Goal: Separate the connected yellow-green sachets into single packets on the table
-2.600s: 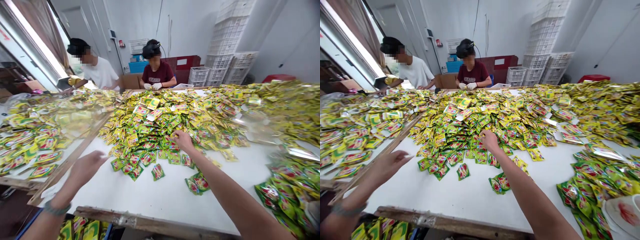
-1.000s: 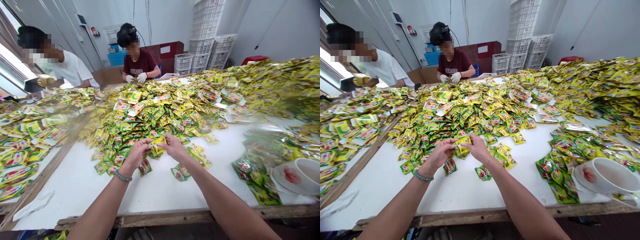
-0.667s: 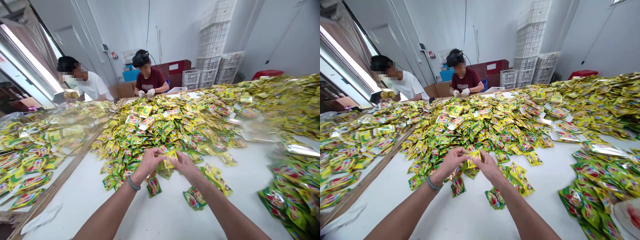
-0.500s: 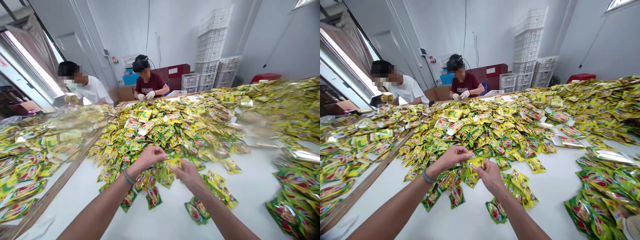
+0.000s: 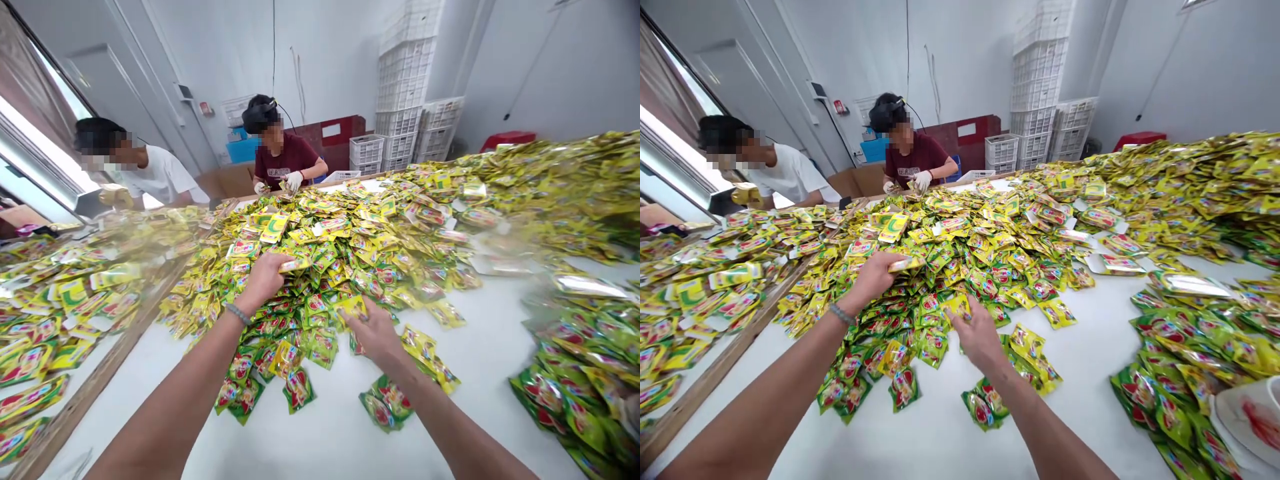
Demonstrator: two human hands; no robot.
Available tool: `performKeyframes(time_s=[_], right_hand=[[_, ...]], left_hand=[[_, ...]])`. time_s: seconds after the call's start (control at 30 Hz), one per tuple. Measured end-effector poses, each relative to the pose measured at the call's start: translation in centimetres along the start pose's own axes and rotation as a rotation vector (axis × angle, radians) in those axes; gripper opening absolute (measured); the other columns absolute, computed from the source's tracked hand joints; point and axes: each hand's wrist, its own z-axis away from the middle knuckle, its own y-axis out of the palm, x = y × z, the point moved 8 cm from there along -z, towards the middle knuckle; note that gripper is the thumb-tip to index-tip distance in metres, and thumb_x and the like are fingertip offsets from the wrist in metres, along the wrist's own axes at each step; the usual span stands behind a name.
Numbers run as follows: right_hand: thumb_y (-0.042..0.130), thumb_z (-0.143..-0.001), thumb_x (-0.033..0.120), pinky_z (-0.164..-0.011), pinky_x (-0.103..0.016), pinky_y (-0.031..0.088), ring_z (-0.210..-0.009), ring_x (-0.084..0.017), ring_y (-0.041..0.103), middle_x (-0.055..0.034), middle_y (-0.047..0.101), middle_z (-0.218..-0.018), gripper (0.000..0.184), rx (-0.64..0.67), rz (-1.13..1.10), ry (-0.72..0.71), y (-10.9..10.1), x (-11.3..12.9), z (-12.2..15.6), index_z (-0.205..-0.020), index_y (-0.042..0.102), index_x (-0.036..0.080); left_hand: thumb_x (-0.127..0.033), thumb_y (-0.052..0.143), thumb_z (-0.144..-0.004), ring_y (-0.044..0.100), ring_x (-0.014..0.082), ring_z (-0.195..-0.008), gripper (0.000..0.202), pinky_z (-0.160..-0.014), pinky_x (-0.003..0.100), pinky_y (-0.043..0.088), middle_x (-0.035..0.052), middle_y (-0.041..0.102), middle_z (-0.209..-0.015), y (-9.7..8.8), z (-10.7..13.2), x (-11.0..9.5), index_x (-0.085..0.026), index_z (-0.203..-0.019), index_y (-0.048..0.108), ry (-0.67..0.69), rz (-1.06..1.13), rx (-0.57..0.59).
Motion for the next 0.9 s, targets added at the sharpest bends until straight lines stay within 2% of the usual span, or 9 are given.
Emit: performKeyframes(time_s=[0.1,0.2,0.33,0.4,0.47,0.6,0.77,0.83,0.9], right_hand=[[0.068,-0.072,0.051,-0.084,-0.039,0.051,-0.099,-0.030,0.064,-0.0089,0.072,-0.092,0.041,0.030,-0.190,0.032,-0.4,0.1,-0.4,-0.099,0.065,0.020],[0.072,-0.069,0.050,-0.084,-0.037,0.052,-0.089,-0.026,0.067,-0.0062,0.073,-0.092,0.044,0.242,-0.393,0.053,1.8,0.3,0.1,-0.099,0.065,0.020],[0.074,-0.067,0.046,-0.078,-0.035,0.053,-0.079,-0.022,0.067,-0.0022,0.073,-0.084,0.036,0.395,-0.387,0.081,5.1,-0.5,1.4,-0.091,0.066,0.020],[0.072,-0.067,0.043,-0.075,-0.033,0.052,-0.077,-0.021,0.065,-0.0010,0.071,-0.079,0.030,0.353,-0.263,0.064,5.6,-1.2,1.5,-0.086,0.065,0.020],[0.070,-0.069,0.041,-0.072,-0.031,0.051,-0.076,-0.020,0.063,-0.0003,0.069,-0.076,0.027,0.305,-0.129,0.046,5.7,-1.8,1.4,-0.084,0.064,0.020],[0.063,-0.075,0.039,-0.069,-0.031,0.048,-0.073,-0.019,0.060,-0.0007,0.065,-0.074,0.021,0.196,0.030,0.017,5.3,-2.4,1.0,-0.083,0.061,0.020],[0.063,-0.074,0.043,-0.064,-0.031,0.046,-0.067,-0.018,0.056,-0.0010,0.061,-0.073,0.024,0.083,0.045,0.064,4.7,-2.9,1.0,-0.077,0.053,0.021],[0.064,-0.073,0.046,-0.060,-0.029,0.046,-0.065,-0.017,0.055,-0.0002,0.061,-0.073,0.028,0.108,-0.088,0.104,4.8,-3.1,1.0,-0.079,0.053,0.021],[0.066,-0.072,0.048,-0.059,-0.028,0.046,-0.064,-0.016,0.055,0.0006,0.061,-0.071,0.031,0.118,-0.184,0.080,4.3,-2.7,0.7,-0.080,0.055,0.020]], left_hand=[[0.000,0.057,-0.076,0.046,0.0297,-0.128,0.046,-0.106,0.048,0.033,0.0053,0.060,-0.134,0.2,4.6,-2.4,-0.030,-0.107,0.074,0.152,-0.015,-0.028],[-0.005,0.059,-0.076,0.039,0.0322,-0.134,0.051,-0.109,0.053,0.030,0.0079,0.050,-0.145,0.3,8.8,-4.4,-0.031,-0.119,0.068,0.240,-0.005,-0.119],[-0.019,0.061,-0.080,0.054,0.0302,-0.120,0.049,-0.100,0.047,0.044,0.0159,0.057,-0.131,0.5,11.9,-2.6,-0.021,-0.129,0.056,-0.158,0.257,-0.291],[-0.033,0.057,-0.085,0.066,0.0260,-0.095,0.036,-0.085,0.041,0.053,0.0135,0.068,-0.106,2.4,12.9,-1.4,-0.017,-0.118,0.060,-0.394,0.534,-0.227],[-0.051,0.051,-0.088,0.068,0.0229,-0.074,0.040,-0.072,0.037,0.055,0.0109,0.070,-0.086,4.9,13.8,-1.6,-0.015,-0.100,0.064,-0.571,0.860,-0.102],[-0.070,0.055,-0.077,0.070,0.0251,-0.082,0.061,-0.077,0.039,0.054,0.0153,0.072,-0.092,7.6,15.4,-5.2,-0.013,-0.098,0.062,-0.670,1.271,0.053],[-0.048,0.086,-0.053,0.050,0.0370,-0.128,0.087,-0.105,0.048,0.040,0.0201,0.056,-0.137,7.5,16.4,-9.3,-0.017,-0.127,0.054,-0.492,0.881,0.072],[-0.039,0.084,-0.057,0.044,0.0400,-0.134,0.088,-0.108,0.050,0.035,0.0204,0.050,-0.144,7.5,16.6,-9.4,-0.017,-0.135,0.050,-0.473,0.713,0.077],[-0.035,0.076,-0.067,0.053,0.0397,-0.125,0.073,-0.103,0.050,0.039,0.0193,0.060,-0.134,7.6,16.5,-8.5,-0.016,-0.133,0.053,-0.500,0.673,0.081]])
